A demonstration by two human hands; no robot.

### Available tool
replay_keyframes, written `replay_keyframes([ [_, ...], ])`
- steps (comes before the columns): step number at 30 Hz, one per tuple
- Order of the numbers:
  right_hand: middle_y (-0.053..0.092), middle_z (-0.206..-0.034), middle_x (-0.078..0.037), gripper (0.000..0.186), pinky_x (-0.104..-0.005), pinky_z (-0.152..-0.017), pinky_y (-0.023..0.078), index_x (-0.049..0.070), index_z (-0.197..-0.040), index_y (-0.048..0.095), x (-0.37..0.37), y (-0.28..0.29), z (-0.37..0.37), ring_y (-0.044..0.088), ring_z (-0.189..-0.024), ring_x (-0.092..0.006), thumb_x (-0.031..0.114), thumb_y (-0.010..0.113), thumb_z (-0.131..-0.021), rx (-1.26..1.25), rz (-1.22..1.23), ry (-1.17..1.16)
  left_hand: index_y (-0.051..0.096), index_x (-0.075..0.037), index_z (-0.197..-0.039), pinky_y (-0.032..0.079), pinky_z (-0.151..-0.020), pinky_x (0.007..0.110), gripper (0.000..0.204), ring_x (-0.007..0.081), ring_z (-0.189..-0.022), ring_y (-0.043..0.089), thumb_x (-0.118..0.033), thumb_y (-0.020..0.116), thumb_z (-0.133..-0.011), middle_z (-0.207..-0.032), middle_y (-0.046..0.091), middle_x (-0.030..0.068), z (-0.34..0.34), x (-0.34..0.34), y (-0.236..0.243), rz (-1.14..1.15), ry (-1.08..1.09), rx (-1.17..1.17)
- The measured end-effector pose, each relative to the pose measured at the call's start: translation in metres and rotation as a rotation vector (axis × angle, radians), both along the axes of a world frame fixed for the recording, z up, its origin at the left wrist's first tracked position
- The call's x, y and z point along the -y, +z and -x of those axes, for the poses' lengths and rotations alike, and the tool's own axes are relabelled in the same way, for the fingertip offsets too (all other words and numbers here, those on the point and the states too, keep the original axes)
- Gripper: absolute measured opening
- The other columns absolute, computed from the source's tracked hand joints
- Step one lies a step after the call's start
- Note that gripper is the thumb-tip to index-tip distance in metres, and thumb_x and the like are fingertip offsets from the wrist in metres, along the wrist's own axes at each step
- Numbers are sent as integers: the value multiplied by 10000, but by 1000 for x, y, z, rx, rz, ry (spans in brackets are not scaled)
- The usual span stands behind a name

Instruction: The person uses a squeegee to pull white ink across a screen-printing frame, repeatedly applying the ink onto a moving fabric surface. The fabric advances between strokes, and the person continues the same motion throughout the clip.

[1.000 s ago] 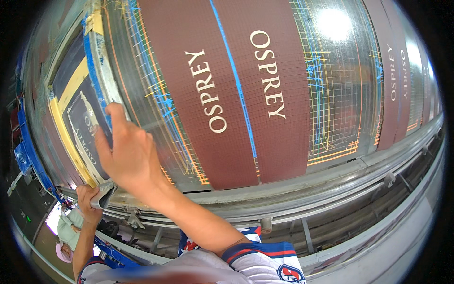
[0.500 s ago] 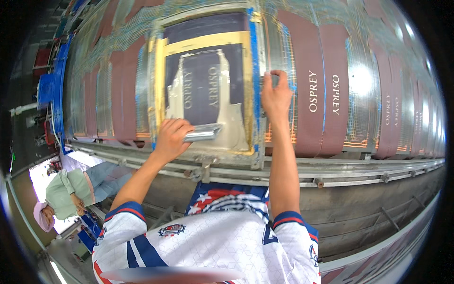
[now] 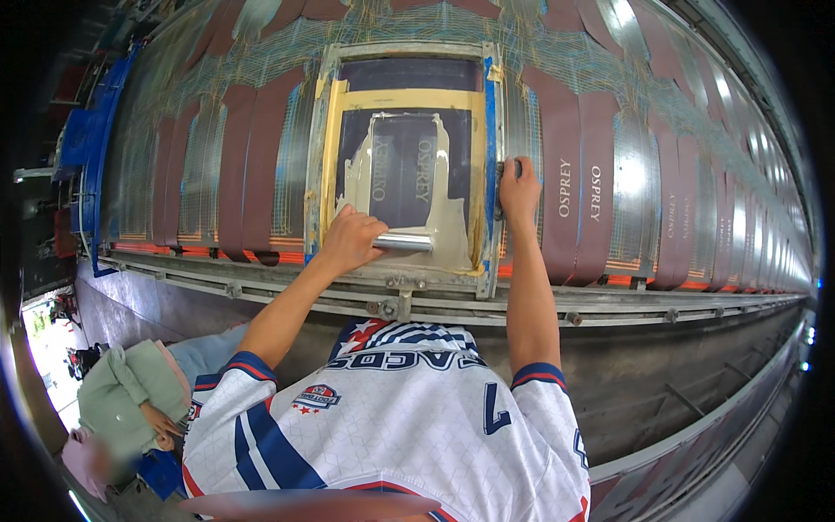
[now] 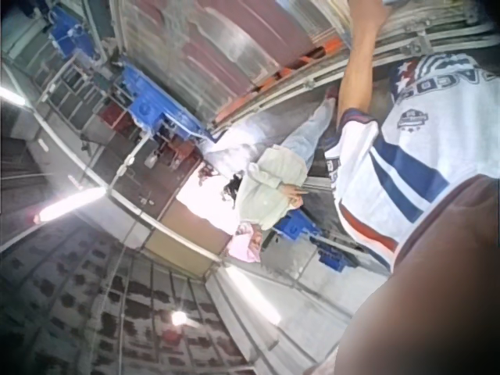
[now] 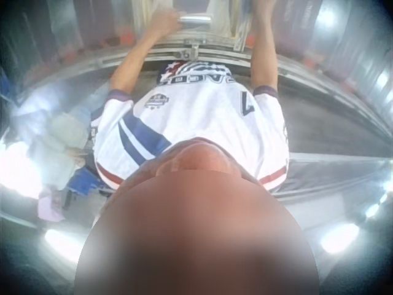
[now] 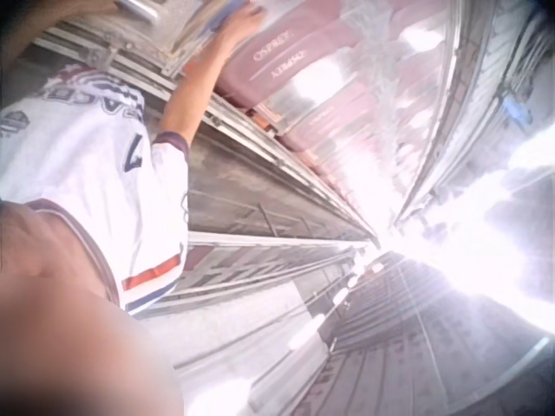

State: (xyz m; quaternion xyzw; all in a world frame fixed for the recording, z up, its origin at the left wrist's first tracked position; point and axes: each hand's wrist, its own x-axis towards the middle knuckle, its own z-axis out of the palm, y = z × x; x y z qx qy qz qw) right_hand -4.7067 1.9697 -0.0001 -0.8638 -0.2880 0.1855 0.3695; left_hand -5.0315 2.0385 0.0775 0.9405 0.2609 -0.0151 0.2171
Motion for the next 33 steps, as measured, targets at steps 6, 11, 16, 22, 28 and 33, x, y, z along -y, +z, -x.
replay_keyframes([
  [6,696,-964,-251,376,-468,-830,516,33,-1164,650,-6,38,4,678,-938,-425,354,584,-979,-124,170,30,715,-126,-890,410,-827,398,359,251,-849,676,-397,850,-698,-841,715,52,-50,-111,-24,-209,-41,39],
  [11,715,-995,-208,377,-454,-869,521,62,-1168,675,-12,42,-17,670,-997,-405,369,639,-952,25,362,243,717,-118,-830,397,-811,392,330,257,-815,656,-412,826,-729,-805,705,66,-88,-186,-19,-120,-1,73],
  [16,702,-1101,-204,505,-460,-927,514,53,-1242,666,-74,80,-12,636,-1094,-391,393,735,-876,82,-205,530,711,-108,-801,385,-799,388,277,267,-793,644,-357,819,-741,-794,699,65,-98,-190,10,-17,21,10],
  [22,723,-972,-202,347,-466,-924,520,40,-1039,716,-166,79,17,672,-1013,-376,275,761,-788,171,160,924,691,-129,-787,377,-769,387,237,253,-781,630,-305,836,-722,-767,684,44,-107,-193,-14,-59,55,99],
  [28,717,-836,-178,192,-468,-904,517,57,-876,721,-163,51,32,686,-888,-363,200,762,-755,356,186,945,687,-132,-781,381,-753,396,217,254,-756,642,-277,832,-710,-774,692,36,-99,-177,-29,-177,105,175],
  [33,692,-822,-175,265,-456,-863,502,54,-946,722,-118,40,53,664,-875,-351,172,798,-721,466,110,970,682,-140,-793,386,-750,404,185,265,-749,638,-194,815,-676,-777,676,34,-77,-138,-39,-192,91,260],
])
